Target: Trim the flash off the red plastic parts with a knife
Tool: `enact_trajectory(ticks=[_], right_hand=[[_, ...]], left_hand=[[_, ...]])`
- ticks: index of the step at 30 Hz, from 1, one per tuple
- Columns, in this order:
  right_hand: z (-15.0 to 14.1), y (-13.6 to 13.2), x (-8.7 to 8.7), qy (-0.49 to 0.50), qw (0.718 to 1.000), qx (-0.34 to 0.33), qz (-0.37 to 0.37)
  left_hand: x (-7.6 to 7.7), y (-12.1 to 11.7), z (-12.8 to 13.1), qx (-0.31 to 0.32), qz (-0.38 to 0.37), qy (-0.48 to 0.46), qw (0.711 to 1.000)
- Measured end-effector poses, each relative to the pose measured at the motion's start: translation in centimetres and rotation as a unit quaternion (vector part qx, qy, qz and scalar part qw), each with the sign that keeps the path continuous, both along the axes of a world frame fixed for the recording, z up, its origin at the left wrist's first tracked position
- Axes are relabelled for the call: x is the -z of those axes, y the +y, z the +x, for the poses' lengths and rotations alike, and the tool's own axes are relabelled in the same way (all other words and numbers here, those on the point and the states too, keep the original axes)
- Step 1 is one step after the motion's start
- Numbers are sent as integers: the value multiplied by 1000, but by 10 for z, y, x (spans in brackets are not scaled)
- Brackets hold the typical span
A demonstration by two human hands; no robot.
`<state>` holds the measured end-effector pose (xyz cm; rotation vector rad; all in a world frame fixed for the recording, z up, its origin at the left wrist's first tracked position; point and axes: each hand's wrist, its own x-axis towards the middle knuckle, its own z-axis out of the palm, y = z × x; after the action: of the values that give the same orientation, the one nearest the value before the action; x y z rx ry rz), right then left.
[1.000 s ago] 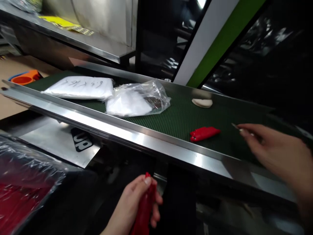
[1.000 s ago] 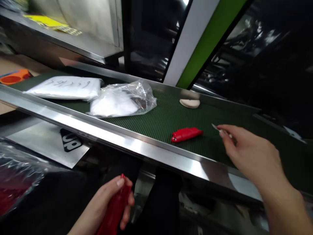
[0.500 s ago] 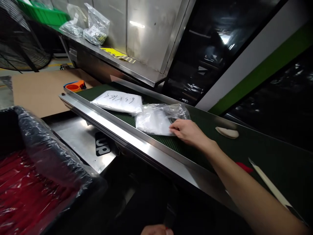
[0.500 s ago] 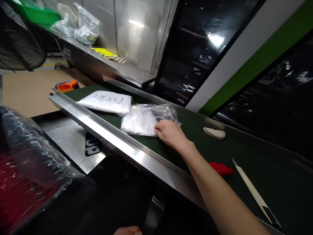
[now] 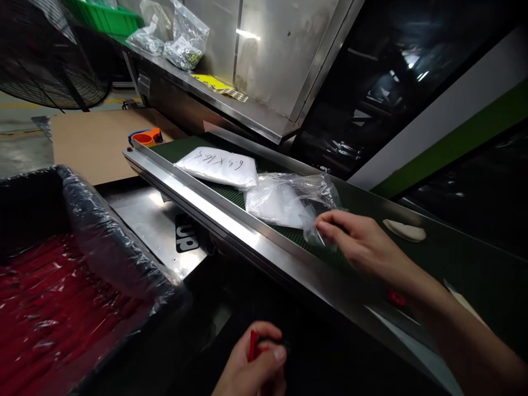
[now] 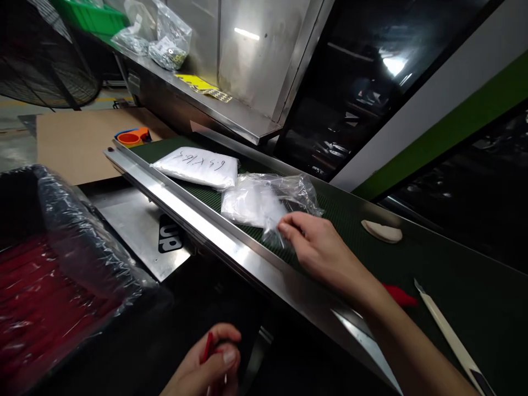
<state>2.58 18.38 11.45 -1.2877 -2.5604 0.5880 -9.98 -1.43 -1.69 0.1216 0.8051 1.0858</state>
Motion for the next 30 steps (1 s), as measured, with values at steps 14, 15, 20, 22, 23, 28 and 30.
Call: enact_trajectory(ticks=[14,15,20,22,23,28,30], right_hand=[[31,-156,69,139,987,64,-48],[35,-160,68,147,987,62,-16],[55,-178,75,150,982,33,-111],[63,-181,81,144,974,46,-167],[67,-182,85,146,971,52,-181],[78,-185,91,144,964,129,-182],[77,-188,92,136,964,181,-138]], left_hand=[[-32,-9,8,-14,-12,160,987],[-31,-9,9,-6,-7,170,985],[-31,-7,15,40,27,181,982],[-31,-6,17,68,29,179,981],[-30,-6,17,83,29,174,981],[-28,-5,19,115,35,173,978],[-27,-4,21,118,46,211,969]])
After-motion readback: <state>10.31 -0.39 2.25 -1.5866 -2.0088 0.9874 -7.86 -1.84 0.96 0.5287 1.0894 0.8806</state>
